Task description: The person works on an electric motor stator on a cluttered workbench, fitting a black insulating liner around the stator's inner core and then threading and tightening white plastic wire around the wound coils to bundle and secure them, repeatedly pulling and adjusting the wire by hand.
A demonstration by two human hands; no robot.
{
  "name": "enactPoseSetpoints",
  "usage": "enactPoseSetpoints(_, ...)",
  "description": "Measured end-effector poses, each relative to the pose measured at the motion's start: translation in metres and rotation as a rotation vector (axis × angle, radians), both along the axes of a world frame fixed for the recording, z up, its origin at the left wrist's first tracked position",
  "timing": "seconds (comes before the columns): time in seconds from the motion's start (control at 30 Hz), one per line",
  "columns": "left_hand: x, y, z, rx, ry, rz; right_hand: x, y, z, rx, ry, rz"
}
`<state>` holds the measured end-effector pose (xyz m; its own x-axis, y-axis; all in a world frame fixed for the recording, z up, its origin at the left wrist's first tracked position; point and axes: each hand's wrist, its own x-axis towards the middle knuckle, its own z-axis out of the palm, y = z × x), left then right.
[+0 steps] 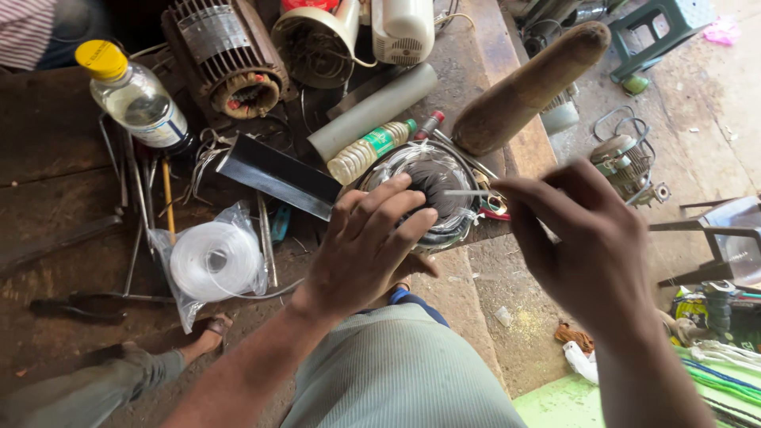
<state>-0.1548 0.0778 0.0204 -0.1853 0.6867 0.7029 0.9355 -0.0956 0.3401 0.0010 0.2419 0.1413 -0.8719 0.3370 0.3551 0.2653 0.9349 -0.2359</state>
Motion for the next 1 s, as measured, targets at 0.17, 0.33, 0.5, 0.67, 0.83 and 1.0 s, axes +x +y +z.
enactPoseSetpoints(0.17, 0.02, -0.021, -0.009, 0.08, -0.152, 0.09, -0.052, 0.017, -0.003, 0.133, -0.281, 0.166)
enactPoseSetpoints(0.33, 0.035, -0.033, -0.019, 0.035, -0.185, 0.152, -0.076, 0.009, -0.009, 0.196, -0.398, 0.305)
enactPoseSetpoints(0.5, 0.043, -0.035, -0.031, 0.004, -0.168, 0.198, -0.089, 0.005, -0.016, 0.036, -0.605, 0.426)
enactPoseSetpoints(0.67, 0.047, -0.024, -0.046, 0.021, -0.024, 0.212, -0.098, 0.009, -0.015, 0.046, -0.791, 0.414)
enactPoseSetpoints(0.83, 0.046, -0.027, -0.045, -0.046, 0.088, 0.238, -0.103, 0.018, -0.025, 0.176, -0.852, 0.491)
enactPoseSetpoints(1.0, 0.061, -0.031, -0.024, 0.168, -0.293, 0.296, -0.091, 0.047, -0.048, 0.132, -0.56, 0.561)
